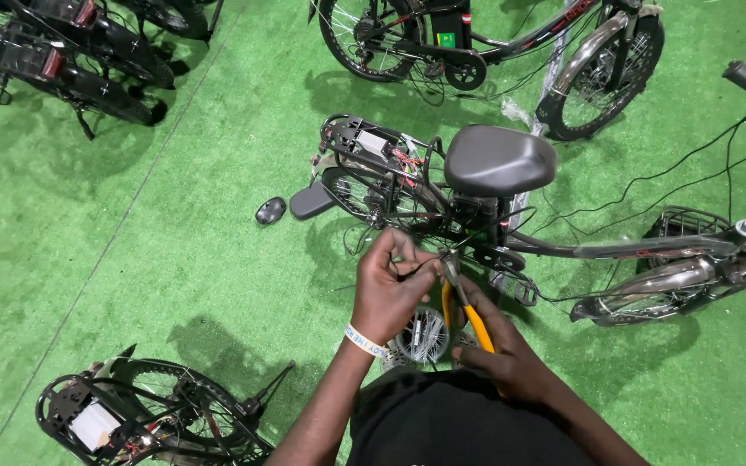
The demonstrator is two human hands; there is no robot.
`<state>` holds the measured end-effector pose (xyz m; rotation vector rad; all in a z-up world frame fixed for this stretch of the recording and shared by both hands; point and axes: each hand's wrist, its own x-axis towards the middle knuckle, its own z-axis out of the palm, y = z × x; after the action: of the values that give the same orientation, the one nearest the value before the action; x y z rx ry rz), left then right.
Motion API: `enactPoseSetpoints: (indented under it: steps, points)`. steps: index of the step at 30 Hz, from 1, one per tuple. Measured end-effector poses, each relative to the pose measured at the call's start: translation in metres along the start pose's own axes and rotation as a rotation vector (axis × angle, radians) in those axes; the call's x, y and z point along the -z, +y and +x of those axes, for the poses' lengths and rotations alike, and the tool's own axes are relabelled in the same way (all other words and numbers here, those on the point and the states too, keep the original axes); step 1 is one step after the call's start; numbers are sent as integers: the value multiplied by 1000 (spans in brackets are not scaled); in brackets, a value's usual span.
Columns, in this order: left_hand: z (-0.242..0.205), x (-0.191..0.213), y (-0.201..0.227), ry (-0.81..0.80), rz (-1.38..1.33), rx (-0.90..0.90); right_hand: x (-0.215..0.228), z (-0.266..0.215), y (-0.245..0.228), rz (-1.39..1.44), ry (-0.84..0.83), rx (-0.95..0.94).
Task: The person organizes and secures wires on an electric bicycle using zip ties and pliers. They route cables along the frame and handlebars, tighten the ties, and trim the excess ends.
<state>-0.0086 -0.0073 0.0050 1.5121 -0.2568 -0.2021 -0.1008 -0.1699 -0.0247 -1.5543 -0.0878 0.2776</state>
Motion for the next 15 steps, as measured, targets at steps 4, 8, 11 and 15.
enactPoseSetpoints:
  steps: [4,8,11,15]
  points:
    - [-1,-1,-3,1,-135,77,-2,3,-3,66,-8,47]
    - [2,6,6,-5,78,-7,0,2,-6,18,-21,-66]
    - [2,12,12,-6,334,-130,3,3,-10,-167,-2,-57]
    - [1,15,12,-18,474,-144,7,1,-7,-229,-29,-98]
